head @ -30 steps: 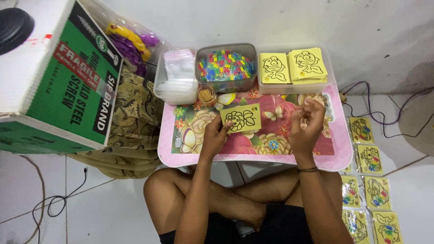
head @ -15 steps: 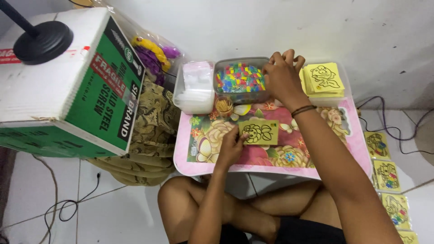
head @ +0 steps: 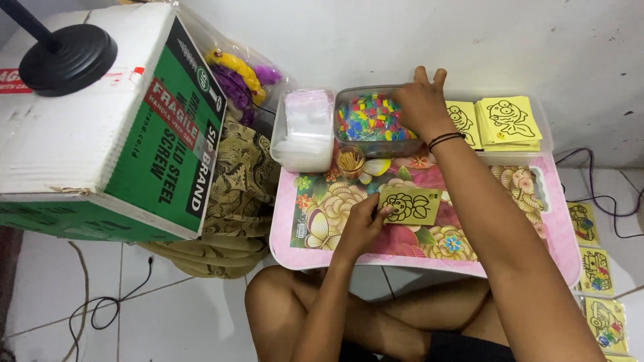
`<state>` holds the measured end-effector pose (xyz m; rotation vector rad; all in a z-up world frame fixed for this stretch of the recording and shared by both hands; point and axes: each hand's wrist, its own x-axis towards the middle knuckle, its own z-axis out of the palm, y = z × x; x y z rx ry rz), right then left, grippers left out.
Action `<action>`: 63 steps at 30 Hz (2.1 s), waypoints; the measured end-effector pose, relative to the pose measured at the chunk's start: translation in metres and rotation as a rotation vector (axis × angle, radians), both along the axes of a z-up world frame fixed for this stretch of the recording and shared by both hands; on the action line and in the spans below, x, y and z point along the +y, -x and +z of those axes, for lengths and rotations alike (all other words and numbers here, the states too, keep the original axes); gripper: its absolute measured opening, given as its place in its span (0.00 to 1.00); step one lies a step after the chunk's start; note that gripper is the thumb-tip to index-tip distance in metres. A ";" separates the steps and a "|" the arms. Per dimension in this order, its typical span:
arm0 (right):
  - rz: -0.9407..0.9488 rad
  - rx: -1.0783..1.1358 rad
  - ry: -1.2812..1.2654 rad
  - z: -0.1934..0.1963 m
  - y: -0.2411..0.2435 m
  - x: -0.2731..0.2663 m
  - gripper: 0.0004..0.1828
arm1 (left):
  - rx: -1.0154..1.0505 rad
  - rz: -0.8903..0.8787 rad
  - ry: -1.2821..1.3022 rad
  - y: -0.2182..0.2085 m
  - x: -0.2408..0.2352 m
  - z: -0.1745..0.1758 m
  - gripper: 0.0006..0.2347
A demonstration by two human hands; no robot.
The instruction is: The person sits on the floor and packs small yellow cards with printed designs into clear plastic bags. They place colorful plastic pieces into the bags along with the cards, seal them, and arrange the finished packages on the floor.
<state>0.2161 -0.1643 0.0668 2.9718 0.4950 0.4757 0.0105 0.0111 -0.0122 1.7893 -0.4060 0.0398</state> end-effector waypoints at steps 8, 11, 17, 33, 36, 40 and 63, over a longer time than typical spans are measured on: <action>0.410 0.293 -0.325 0.036 0.043 0.041 0.01 | -0.011 -0.025 0.022 -0.002 0.005 0.006 0.07; 0.532 0.384 -0.342 0.038 0.058 0.053 0.02 | 0.004 -0.025 0.024 -0.001 0.006 0.002 0.07; 0.538 0.408 -0.284 0.026 0.069 0.055 0.01 | 0.011 0.000 0.027 -0.002 0.007 -0.007 0.08; 0.486 0.385 -0.137 0.030 0.091 0.057 0.03 | -0.037 -0.014 0.004 0.001 0.005 -0.010 0.09; 0.482 0.377 -0.109 0.032 0.093 0.057 0.04 | -0.049 -0.011 -0.001 -0.001 0.004 -0.010 0.09; 0.466 0.365 -0.081 0.036 0.092 0.055 0.05 | -0.067 -0.018 -0.004 0.002 0.004 -0.007 0.09; 0.468 0.003 -0.182 0.032 0.083 0.035 0.03 | -0.003 0.037 -0.032 0.010 0.001 0.000 0.10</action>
